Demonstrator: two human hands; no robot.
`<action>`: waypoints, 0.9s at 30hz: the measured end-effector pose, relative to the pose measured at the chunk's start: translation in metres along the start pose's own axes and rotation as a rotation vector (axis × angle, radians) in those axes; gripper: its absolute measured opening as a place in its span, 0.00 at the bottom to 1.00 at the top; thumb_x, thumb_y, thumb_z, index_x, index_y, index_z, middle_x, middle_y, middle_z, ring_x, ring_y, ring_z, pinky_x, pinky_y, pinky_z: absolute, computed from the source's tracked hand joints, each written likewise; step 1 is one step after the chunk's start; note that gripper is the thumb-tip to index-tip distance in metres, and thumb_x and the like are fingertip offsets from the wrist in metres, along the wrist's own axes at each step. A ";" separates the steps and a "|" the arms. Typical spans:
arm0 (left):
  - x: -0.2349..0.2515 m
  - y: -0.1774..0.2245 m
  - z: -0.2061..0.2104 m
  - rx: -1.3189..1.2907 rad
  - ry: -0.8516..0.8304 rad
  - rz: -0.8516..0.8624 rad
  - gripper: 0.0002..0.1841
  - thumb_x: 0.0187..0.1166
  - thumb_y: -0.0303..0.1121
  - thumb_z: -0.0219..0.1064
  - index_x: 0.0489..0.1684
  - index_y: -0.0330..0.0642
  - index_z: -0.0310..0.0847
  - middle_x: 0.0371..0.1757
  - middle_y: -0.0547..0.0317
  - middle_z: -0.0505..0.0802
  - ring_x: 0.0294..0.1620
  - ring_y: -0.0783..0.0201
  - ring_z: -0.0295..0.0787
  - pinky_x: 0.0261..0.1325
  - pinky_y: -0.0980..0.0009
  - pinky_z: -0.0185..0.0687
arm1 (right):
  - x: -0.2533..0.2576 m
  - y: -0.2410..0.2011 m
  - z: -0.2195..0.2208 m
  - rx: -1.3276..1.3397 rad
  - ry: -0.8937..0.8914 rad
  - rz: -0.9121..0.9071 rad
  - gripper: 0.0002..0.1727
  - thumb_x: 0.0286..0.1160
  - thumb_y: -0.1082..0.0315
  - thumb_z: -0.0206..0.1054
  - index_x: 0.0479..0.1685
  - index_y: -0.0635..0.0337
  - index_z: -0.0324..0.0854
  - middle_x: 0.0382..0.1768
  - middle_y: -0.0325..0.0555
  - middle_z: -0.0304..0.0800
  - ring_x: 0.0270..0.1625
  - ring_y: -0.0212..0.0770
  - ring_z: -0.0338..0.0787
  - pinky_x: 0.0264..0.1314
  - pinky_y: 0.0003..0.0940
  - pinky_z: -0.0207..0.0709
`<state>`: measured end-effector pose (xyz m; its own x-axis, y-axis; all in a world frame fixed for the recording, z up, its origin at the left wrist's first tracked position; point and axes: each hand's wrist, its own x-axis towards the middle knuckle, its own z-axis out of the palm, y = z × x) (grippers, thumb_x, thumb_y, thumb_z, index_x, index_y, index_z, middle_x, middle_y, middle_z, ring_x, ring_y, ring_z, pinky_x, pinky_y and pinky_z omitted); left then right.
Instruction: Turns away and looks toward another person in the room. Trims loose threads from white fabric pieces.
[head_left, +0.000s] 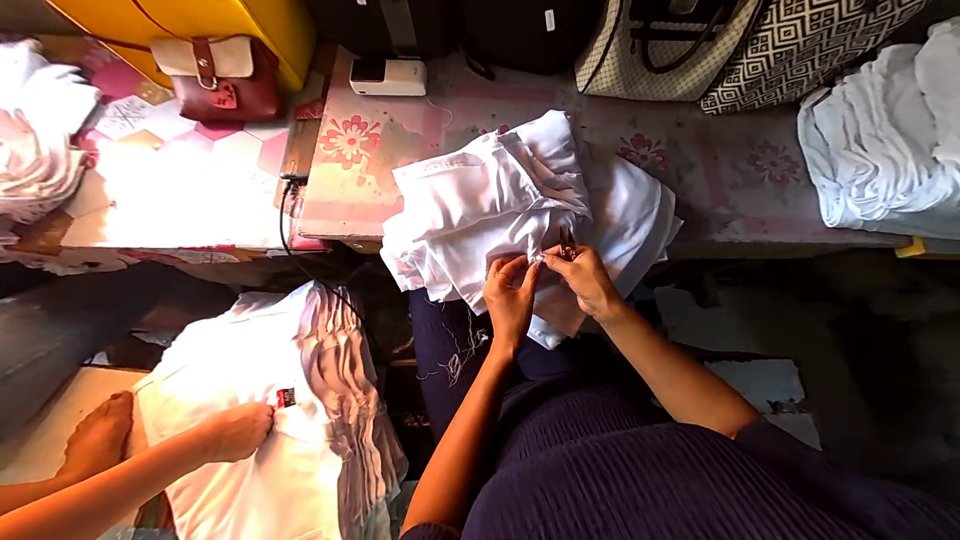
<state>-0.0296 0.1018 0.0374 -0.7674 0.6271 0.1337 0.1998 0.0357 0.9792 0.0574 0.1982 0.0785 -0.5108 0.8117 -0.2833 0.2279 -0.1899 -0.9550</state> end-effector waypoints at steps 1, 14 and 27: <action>0.001 -0.001 0.001 0.013 0.006 0.022 0.10 0.71 0.28 0.78 0.45 0.31 0.93 0.48 0.46 0.92 0.50 0.64 0.91 0.56 0.70 0.87 | 0.000 0.000 -0.001 0.008 0.002 -0.007 0.01 0.74 0.77 0.73 0.36 0.63 0.88 0.22 0.33 0.81 0.19 0.22 0.69 0.24 0.19 0.64; 0.006 0.012 -0.005 -0.053 -0.044 -0.141 0.07 0.74 0.26 0.75 0.43 0.32 0.93 0.47 0.49 0.94 0.48 0.66 0.91 0.56 0.69 0.86 | 0.000 0.008 0.002 -0.227 0.003 -0.190 0.02 0.69 0.78 0.73 0.35 0.66 0.90 0.31 0.40 0.88 0.32 0.26 0.82 0.41 0.25 0.79; 0.009 -0.003 -0.022 -0.307 -0.106 -0.347 0.02 0.78 0.22 0.70 0.39 0.34 0.89 0.31 0.61 0.93 0.34 0.73 0.89 0.45 0.73 0.86 | 0.006 -0.007 -0.017 -0.227 -0.192 0.012 0.14 0.89 0.61 0.62 0.46 0.64 0.85 0.25 0.34 0.77 0.24 0.24 0.69 0.29 0.23 0.67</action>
<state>-0.0507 0.0902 0.0391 -0.6876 0.6951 -0.2098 -0.2590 0.0351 0.9652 0.0671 0.2135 0.0847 -0.6494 0.6868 -0.3265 0.4031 -0.0531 -0.9136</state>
